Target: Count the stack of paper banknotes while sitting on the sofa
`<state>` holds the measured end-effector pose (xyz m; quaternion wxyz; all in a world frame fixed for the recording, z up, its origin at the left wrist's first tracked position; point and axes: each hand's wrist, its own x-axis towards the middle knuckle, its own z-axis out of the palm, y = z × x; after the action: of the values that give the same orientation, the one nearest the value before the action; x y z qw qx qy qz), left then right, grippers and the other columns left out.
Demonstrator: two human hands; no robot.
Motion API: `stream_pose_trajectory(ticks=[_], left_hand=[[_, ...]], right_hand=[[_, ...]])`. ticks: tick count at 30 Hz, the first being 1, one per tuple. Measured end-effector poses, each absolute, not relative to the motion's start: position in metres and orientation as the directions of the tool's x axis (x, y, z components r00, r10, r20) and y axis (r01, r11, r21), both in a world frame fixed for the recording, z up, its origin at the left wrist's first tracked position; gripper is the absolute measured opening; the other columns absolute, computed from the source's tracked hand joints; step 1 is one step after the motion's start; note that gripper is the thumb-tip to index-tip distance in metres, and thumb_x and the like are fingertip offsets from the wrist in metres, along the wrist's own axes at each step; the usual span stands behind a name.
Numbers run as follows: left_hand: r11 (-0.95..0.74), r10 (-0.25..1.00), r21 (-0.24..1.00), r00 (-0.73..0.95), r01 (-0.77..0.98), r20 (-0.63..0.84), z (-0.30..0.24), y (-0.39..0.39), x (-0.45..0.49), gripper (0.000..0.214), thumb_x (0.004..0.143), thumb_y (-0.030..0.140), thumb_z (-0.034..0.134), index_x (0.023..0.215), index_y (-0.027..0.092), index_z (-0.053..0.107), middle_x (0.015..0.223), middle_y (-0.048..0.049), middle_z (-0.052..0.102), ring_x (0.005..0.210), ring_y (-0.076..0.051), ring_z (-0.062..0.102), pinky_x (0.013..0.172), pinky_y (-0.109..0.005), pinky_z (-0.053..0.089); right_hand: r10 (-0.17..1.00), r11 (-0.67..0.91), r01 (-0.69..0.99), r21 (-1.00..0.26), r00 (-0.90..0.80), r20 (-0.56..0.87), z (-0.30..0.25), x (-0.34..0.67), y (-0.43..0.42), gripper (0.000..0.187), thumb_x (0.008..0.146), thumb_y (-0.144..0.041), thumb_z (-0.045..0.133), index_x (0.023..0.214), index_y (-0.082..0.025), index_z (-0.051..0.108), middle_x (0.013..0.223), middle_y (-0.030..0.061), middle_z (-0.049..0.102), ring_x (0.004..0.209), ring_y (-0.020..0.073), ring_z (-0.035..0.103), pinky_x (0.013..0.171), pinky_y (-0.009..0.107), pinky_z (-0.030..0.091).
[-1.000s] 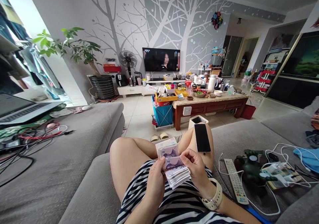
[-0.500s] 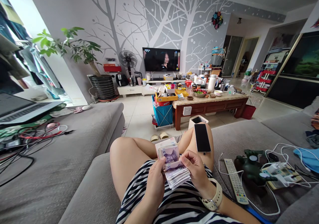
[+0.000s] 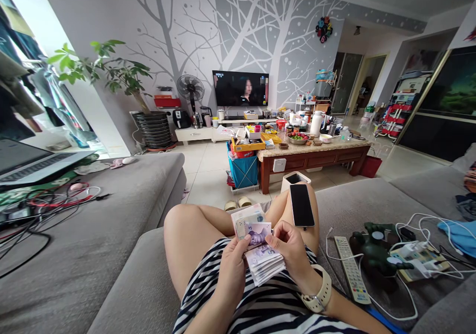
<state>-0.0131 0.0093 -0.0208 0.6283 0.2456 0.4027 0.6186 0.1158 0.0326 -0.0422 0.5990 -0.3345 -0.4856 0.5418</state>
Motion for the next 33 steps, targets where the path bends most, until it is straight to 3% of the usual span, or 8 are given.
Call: stream_pose_trajectory(ticks=[10, 17, 33], left_hand=[[0.129, 0.976, 0.809, -0.068, -0.573, -0.204, -0.02, 0.01, -0.013, 0.031, 0.06, 0.027, 0.078, 0.089, 0.016, 0.071, 0.079, -0.0056, 0.075, 0.073, -0.024, 0.069, 0.066, -0.033, 0.054], [0.148, 0.979, 0.809, -0.03, -0.569, -0.2, -0.027, 0.014, -0.017, 0.03, 0.062, 0.03, 0.077, 0.087, 0.016, 0.071, 0.075, -0.0047, 0.074, 0.068, -0.023, 0.068, 0.065, -0.033, 0.053], [0.092, 0.98, 0.799, -0.09, -0.594, -0.18, -0.035, 0.017, -0.02, 0.024, 0.07, 0.041, 0.072, 0.077, 0.017, 0.069, 0.075, -0.0024, 0.073, 0.073, -0.022, 0.065, 0.062, -0.028, 0.049]], right_hand=[[0.981, 0.172, -0.29, -0.941, -0.036, 0.19, -0.042, 0.117, 0.038, 0.038, 0.074, -0.048, 0.072, 0.064, -0.018, 0.05, 0.058, -0.0055, 0.043, 0.054, 0.01, 0.034, 0.052, 0.024, 0.029], [0.976, 0.207, -0.24, -0.948, -0.016, 0.218, -0.04, 0.118, 0.037, 0.037, 0.078, -0.046, 0.07, 0.062, -0.018, 0.051, 0.057, -0.0052, 0.044, 0.054, 0.0106, 0.035, 0.052, 0.024, 0.031], [0.958, 0.239, -0.307, -0.921, -0.079, 0.274, -0.041, 0.119, 0.032, 0.029, 0.081, -0.043, 0.071, 0.07, -0.017, 0.062, 0.06, -0.0023, 0.053, 0.056, 0.0116, 0.043, 0.054, 0.024, 0.035]])
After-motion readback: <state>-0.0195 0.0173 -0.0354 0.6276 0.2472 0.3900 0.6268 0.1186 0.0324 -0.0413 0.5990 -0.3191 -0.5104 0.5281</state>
